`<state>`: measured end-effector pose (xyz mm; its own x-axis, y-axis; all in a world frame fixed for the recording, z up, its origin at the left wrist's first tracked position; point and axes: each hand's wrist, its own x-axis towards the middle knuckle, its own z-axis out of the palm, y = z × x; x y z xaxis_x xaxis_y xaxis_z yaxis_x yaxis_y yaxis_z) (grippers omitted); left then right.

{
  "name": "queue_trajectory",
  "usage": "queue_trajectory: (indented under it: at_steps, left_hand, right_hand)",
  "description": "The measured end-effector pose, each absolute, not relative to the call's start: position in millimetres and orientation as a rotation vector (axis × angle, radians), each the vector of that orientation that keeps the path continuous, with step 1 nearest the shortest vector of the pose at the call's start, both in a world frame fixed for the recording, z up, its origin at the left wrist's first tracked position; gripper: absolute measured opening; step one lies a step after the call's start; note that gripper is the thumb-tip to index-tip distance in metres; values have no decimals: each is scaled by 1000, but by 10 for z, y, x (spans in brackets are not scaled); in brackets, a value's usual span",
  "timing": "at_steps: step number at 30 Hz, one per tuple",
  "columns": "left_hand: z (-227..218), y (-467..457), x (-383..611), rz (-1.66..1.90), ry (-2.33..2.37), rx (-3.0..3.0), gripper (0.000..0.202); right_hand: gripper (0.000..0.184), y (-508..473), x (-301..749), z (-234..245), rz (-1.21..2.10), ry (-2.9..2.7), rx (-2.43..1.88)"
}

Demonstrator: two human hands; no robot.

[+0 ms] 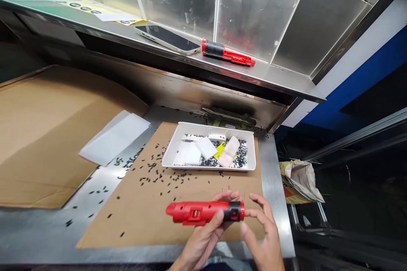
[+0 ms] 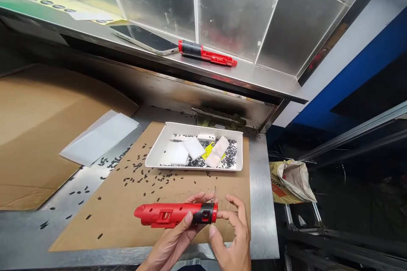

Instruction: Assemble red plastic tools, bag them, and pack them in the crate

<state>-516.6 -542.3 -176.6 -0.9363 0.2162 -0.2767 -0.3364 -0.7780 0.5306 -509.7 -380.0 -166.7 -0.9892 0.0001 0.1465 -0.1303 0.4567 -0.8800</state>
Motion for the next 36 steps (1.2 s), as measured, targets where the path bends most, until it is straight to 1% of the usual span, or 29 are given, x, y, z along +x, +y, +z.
queue_trajectory:
  at_steps: [6, 9, 12, 16, 19, 21, 24, 27, 28, 30, 33, 35, 36]
  left_hand:
    - [-1781, -5505, -5080, 2635, 1050, -142, 49]
    - [-1811, -5509, -5074, 2608, 1098, -154, 54]
    - [-1822, -5484, -5076, 2623, 1067, -189, 49]
    - [-1798, -5464, -5091, 2617, 1048, -197, 44]
    - [-1785, -5489, -5113, 2592, 1139, -138, 42]
    - [-1800, -5524, -5132, 2566, 1282, -53, 39]
    - [-1856, -5580, -5163, 2454, 1674, 160, 28]
    - [-1881, -5600, -5177, 2280, 1961, 420, 26]
    - [-1868, -5595, -5175, 2283, 1959, 408, 28]
    - [-1817, -5569, -5166, 2388, 1813, 193, 34]
    - [-1758, -5532, -5166, 2578, 1353, -145, 44]
    - [-1781, -5534, -5183, 2645, 1036, -230, 44]
    - [-1811, -5544, -5196, 2664, 899, -254, 43]
  right_hand:
    - [19, -3911, -5157, -1714, 1858, -2681, 202]
    - [28, -3981, -5159, -1675, 1997, -2550, 152]
    - [37, -4020, -5161, -1640, 2082, -2489, 97]
    - [34, -3971, -5190, -1654, 2054, -2540, 130]
    - [30, -3927, -5223, -1679, 2015, -2548, 157]
    - [29, -3926, -5249, -1691, 1996, -2575, 179]
    - [32, -3955, -5290, -1704, 1977, -2539, 156]
    - [37, -3980, -5316, -1705, 2022, -2499, 221]
    - [37, -3982, -5318, -1699, 2041, -2512, 246]
    - [36, -3981, -5309, -1673, 2054, -2549, 239]
    - [36, -3981, -5267, -1618, 2091, -2555, 192]
    - [35, -3981, -5232, -1588, 2129, -2503, 176]
    - [32, -3978, -5218, -1580, 2103, -2486, 144]
